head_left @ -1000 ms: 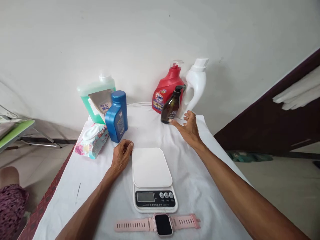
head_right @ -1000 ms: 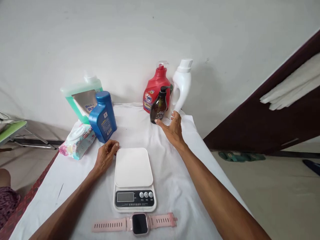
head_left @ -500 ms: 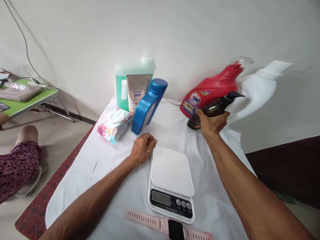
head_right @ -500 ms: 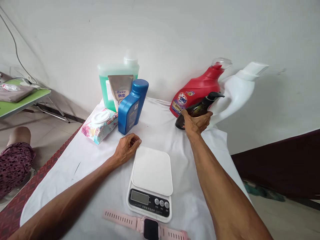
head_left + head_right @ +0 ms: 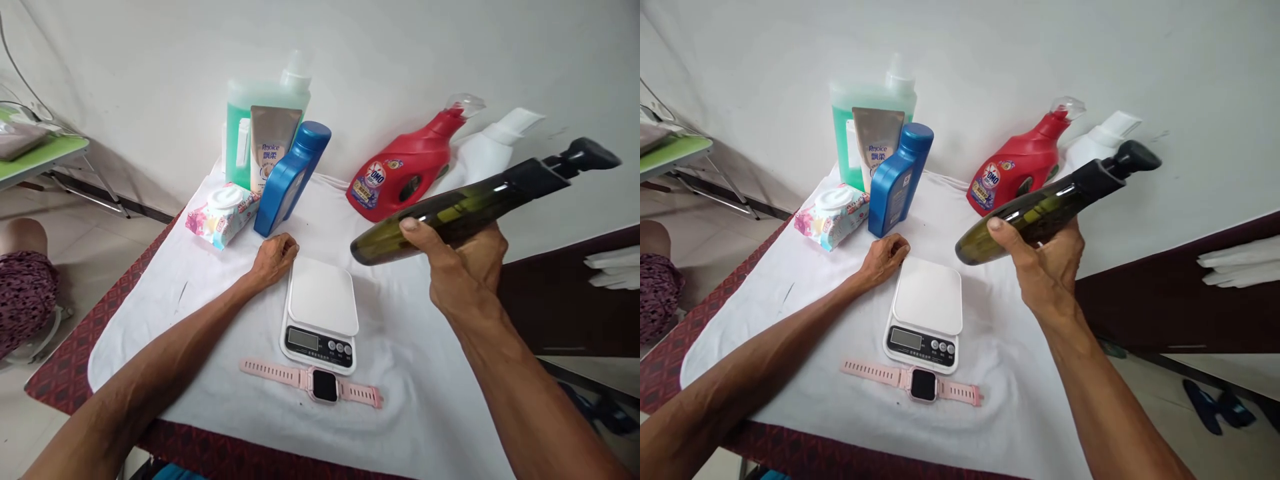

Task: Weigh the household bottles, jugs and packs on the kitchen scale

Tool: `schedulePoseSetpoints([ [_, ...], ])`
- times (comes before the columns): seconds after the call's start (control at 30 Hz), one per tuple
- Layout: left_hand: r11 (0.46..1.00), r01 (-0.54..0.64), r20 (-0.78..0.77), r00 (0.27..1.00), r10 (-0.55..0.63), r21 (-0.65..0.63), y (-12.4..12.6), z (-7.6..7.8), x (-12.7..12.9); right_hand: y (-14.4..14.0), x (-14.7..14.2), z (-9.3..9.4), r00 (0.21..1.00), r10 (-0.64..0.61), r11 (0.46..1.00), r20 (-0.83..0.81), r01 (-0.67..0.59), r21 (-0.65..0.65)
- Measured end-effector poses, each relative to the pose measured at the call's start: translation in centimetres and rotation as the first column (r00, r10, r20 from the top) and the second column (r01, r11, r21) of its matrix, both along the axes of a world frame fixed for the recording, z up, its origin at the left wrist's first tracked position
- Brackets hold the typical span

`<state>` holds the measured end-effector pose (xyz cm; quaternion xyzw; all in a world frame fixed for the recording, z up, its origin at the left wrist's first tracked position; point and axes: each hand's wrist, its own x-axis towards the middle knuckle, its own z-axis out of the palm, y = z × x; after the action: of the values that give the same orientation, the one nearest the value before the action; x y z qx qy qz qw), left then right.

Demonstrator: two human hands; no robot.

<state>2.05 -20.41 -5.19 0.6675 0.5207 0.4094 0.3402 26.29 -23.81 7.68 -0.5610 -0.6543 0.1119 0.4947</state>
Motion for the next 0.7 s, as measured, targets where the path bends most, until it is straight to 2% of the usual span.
schedulePoseSetpoints([
  [0.13, 1.0, 0.02, 0.011, 1.0, -0.02, -0.009, 0.1, -0.2, -0.2, -3.8, -3.4, 0.6, 0.997, -0.015, 0.996, -0.077, 0.008, -0.086],
  [0.27, 1.0, 0.014, 0.018, 1.0, -0.014, 0.003, 0.1, -0.3, -0.2, -5.8, -5.5, -0.1, 0.999, 0.009, 0.981, -0.052, -0.018, -0.191],
  [0.5, 1.0, 0.006, 0.016, 1.0, -0.006, 0.011, 0.1, -0.5, -0.2, -6.8, -6.1, -2.7, 0.997, -0.021, 0.968, -0.072, 0.002, -0.251],
  [0.7, 1.0, 0.005, 0.008, 1.0, -0.005, 0.013, 0.2, -0.6, -0.1, -6.5, -6.0, -3.2, 0.998, -0.028, 0.967, -0.05, 0.015, -0.254],
])
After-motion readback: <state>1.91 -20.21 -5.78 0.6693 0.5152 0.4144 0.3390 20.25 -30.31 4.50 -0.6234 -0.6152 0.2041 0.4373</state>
